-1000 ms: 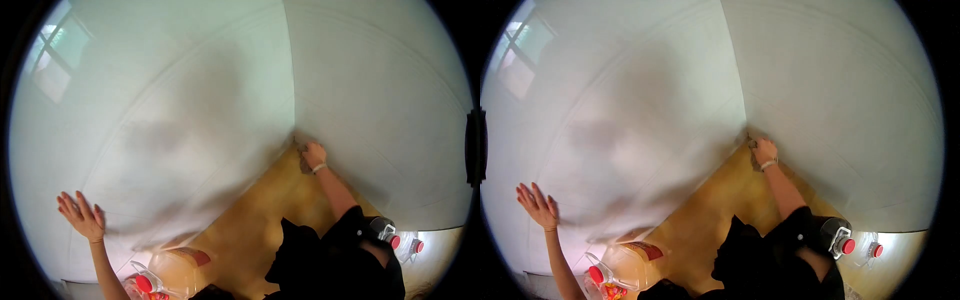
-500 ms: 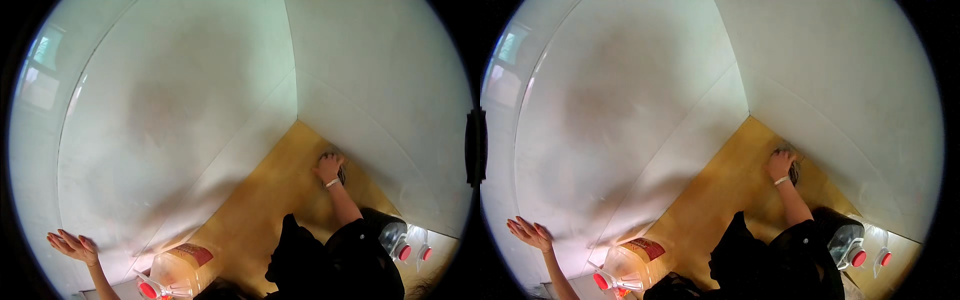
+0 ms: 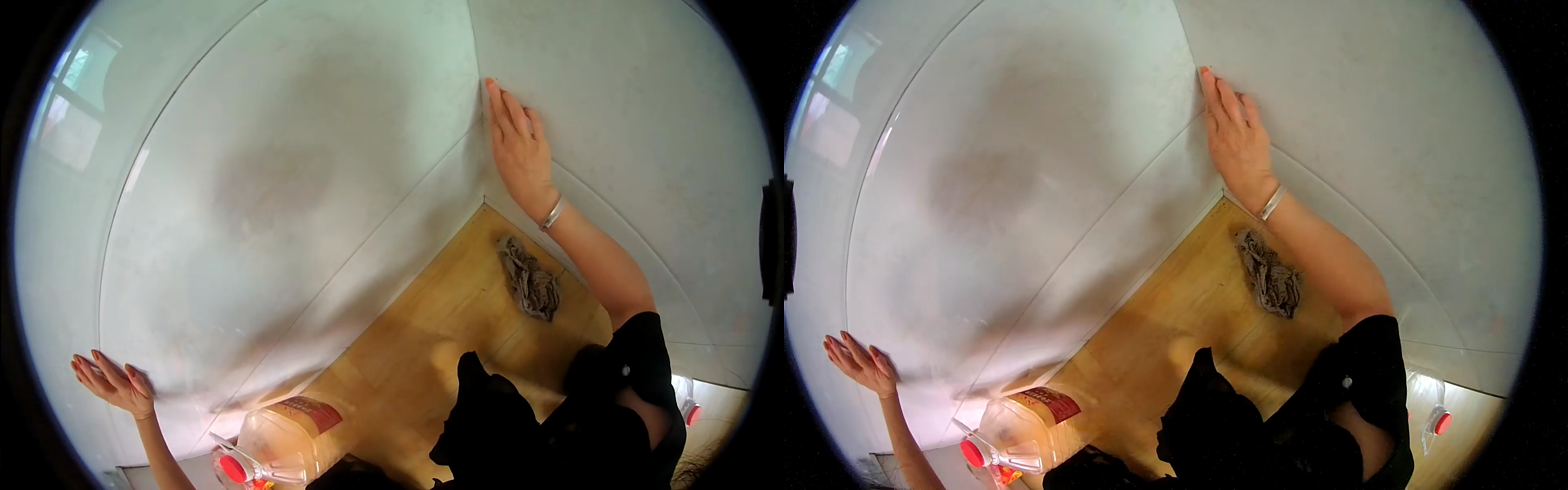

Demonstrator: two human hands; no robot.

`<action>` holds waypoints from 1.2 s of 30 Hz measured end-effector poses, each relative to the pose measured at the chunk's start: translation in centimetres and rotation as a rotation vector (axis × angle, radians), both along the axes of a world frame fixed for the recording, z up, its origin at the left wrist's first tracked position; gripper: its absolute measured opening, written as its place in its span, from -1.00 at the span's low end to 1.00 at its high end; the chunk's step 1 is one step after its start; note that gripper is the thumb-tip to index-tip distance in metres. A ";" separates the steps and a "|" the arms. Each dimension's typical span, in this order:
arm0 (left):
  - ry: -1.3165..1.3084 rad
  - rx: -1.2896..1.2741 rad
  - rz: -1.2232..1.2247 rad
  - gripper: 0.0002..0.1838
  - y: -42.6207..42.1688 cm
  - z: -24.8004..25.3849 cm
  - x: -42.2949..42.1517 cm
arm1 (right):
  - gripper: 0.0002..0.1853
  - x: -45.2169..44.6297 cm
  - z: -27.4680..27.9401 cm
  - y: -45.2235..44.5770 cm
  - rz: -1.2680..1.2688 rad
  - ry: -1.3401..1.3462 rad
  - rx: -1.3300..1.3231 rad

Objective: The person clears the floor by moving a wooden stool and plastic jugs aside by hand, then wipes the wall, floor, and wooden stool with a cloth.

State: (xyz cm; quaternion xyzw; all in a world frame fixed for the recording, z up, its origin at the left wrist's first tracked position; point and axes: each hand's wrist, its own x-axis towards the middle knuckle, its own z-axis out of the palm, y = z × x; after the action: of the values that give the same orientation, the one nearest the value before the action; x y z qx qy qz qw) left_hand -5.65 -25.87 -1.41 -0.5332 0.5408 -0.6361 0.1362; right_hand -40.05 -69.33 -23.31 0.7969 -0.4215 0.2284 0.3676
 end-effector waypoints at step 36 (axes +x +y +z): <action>0.009 0.003 0.014 -0.46 0.6 0.1 0.3 | -0.42 4.7 0.7 -1.7 0.343 -1.540 0.786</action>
State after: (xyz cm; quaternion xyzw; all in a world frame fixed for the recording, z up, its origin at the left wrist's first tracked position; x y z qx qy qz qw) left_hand -5.31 -25.26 -1.36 -0.5395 0.5385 -0.6321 0.1389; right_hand -35.37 -71.04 -22.61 0.5428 -0.4750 0.5925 -0.3588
